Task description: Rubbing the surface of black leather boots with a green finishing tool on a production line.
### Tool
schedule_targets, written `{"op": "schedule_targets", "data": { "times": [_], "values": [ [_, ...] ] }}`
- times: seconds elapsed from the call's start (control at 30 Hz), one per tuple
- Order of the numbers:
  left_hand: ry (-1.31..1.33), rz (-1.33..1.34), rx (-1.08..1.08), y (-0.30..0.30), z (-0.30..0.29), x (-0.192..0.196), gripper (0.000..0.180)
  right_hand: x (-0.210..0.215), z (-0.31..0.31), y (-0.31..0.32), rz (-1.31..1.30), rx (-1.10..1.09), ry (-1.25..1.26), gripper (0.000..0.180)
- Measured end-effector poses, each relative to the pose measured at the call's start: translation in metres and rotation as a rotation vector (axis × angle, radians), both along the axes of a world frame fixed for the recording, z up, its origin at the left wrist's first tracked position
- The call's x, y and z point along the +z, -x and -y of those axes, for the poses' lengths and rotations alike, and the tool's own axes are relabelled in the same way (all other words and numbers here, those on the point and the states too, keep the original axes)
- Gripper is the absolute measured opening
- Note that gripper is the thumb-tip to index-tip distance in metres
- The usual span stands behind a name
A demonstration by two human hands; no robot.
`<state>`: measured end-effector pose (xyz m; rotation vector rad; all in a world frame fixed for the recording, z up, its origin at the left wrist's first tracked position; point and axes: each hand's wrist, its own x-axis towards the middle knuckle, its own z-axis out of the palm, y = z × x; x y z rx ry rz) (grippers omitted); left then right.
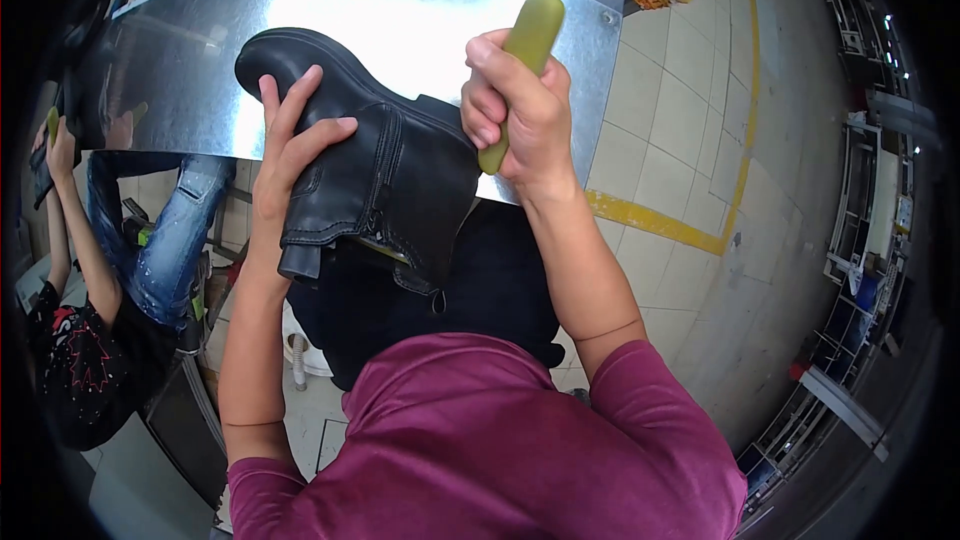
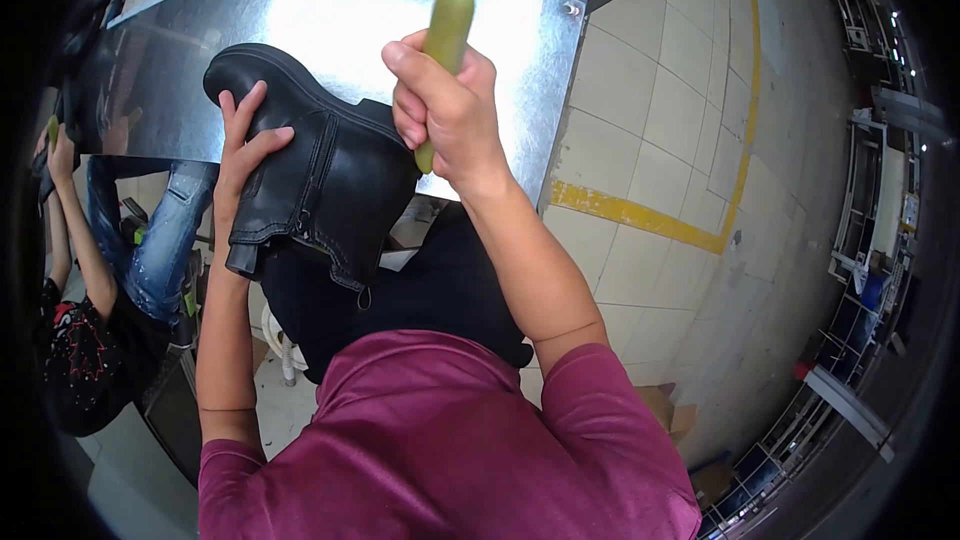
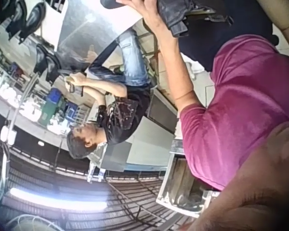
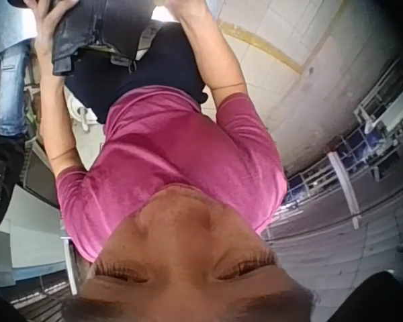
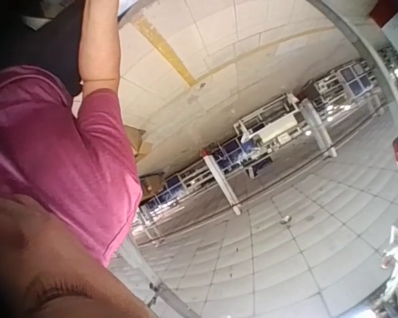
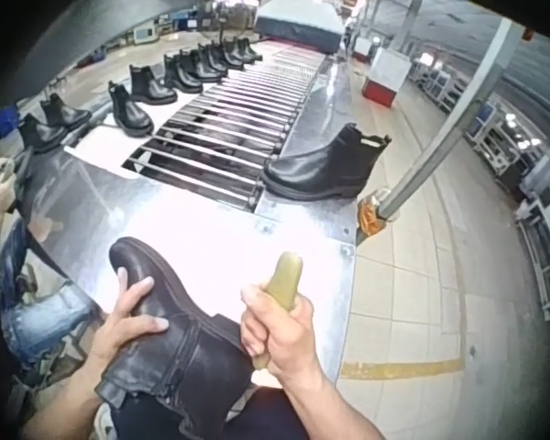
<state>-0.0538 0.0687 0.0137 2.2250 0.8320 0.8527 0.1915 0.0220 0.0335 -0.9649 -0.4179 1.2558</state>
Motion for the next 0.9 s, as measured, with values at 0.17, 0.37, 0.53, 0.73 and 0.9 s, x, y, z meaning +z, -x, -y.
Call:
{"op": "schedule_targets", "data": {
  "times": [0.17,0.37,0.53,0.73,0.9],
  "values": [
    [-0.055,0.061,-0.006,0.005,0.002,-0.006,0.054,0.012,-0.022,0.012,0.119,0.155,0.043,0.021],
    [-0.013,0.088,-0.02,0.005,0.003,-0.002,0.054,0.019,-0.04,0.026,0.284,0.212,0.01,0.023],
    [0.01,0.067,-0.02,0.004,0.004,0.0,0.05,0.016,-0.045,0.027,0.343,0.165,-0.031,0.03],
    [-0.12,0.046,-0.014,0.001,0.002,-0.002,0.053,0.019,-0.009,-0.007,0.24,-0.074,-0.113,0.038],
    [-0.116,0.081,0.006,-0.001,0.0,-0.01,0.051,0.005,0.024,-0.003,0.114,-0.093,-0.095,0.025]
  ]
}}
